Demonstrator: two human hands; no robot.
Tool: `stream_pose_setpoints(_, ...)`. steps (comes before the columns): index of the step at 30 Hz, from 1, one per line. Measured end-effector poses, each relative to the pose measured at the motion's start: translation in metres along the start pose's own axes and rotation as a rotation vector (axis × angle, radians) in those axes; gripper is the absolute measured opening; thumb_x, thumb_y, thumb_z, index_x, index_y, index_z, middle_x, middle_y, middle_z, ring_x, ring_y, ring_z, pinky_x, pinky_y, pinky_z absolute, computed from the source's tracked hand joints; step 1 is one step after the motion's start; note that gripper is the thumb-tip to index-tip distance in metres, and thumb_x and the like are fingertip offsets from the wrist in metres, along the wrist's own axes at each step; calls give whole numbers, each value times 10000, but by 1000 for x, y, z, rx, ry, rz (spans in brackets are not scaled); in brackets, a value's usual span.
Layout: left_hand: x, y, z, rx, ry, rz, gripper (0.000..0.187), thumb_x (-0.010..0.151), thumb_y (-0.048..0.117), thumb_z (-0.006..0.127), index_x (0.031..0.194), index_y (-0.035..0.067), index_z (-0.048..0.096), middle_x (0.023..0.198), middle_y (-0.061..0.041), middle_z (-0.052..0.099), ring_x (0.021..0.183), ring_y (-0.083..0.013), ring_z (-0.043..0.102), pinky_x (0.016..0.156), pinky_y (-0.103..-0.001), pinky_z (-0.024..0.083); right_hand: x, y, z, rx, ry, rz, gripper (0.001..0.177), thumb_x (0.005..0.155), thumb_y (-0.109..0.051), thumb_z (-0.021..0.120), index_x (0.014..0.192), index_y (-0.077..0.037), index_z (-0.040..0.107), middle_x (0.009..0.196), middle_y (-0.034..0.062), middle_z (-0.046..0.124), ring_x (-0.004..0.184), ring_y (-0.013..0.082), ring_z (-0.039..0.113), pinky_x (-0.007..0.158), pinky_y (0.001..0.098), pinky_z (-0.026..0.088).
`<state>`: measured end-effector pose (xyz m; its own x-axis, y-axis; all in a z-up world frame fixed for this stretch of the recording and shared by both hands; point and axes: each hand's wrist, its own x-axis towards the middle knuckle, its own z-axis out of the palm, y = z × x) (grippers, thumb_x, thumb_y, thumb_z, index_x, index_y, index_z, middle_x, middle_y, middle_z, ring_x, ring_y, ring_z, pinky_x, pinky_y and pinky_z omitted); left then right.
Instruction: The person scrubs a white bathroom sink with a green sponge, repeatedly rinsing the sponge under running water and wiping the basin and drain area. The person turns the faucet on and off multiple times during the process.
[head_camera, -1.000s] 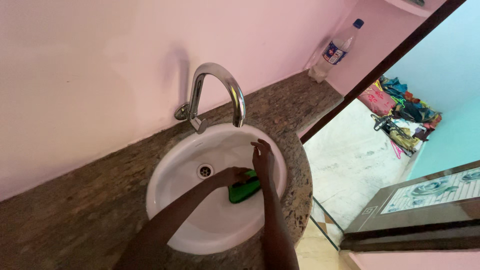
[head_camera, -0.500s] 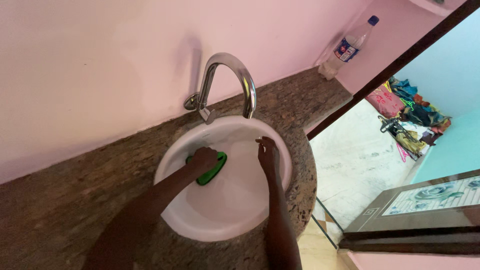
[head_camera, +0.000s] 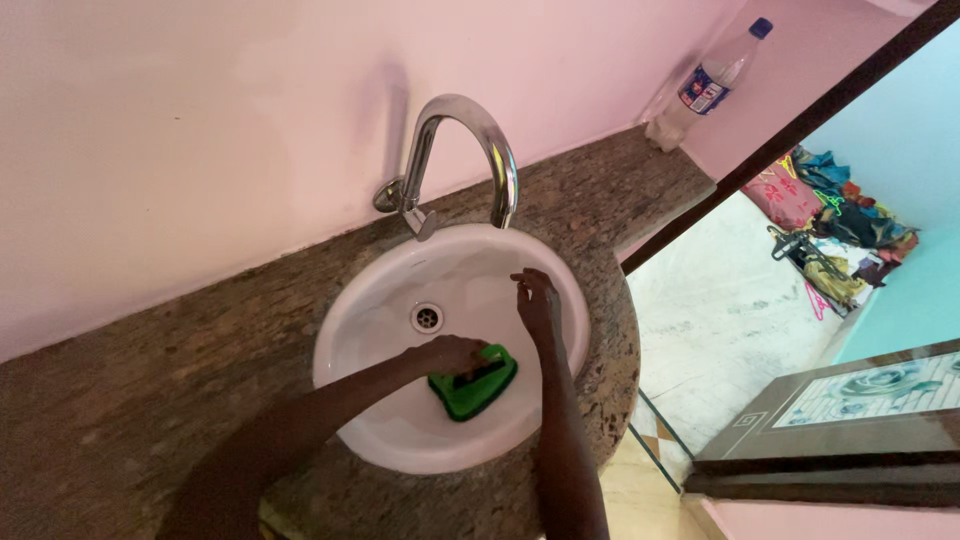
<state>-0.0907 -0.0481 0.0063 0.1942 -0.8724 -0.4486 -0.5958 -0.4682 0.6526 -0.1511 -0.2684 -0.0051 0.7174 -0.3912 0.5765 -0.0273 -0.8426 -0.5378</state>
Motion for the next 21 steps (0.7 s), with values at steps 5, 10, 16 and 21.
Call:
stream_pose_setpoints(5,86,-14,0,102,375,47,570,992,508,569,1478,213,539,1078,-139,748,947,-334,735,836,-480,573,2,2,3,29,-22,39,185,953,-11,647,1073,-87,765,1223,175,699,1120,342,696,889,417,602)
stream_pose_setpoints(10,109,-44,-21,275,707,104,372,959,359,594,1297,240,692,1035,-130,764,952,-345,729,846,-507,567,1,0,-1,-11,-79,53,193,946,-10,657,1085,-75,774,1250,178,701,1107,344,692,890,431,593)
stream_pose_setpoints(16,56,-78,-28,420,596,-57,280,976,227,588,1194,73,674,984,-196,729,930,-376,721,748,-541,582,-1,-5,-4,-11,-94,81,169,932,-35,680,1049,-100,782,1228,153,712,982,322,735,831,409,614)
stream_pose_setpoints(21,2,-106,-17,580,306,-134,368,965,221,572,1179,-76,608,980,-235,728,862,-348,752,680,-489,630,-4,2,-1,-7,-158,61,198,933,-24,680,1087,-106,774,1232,154,708,949,302,738,801,405,612)
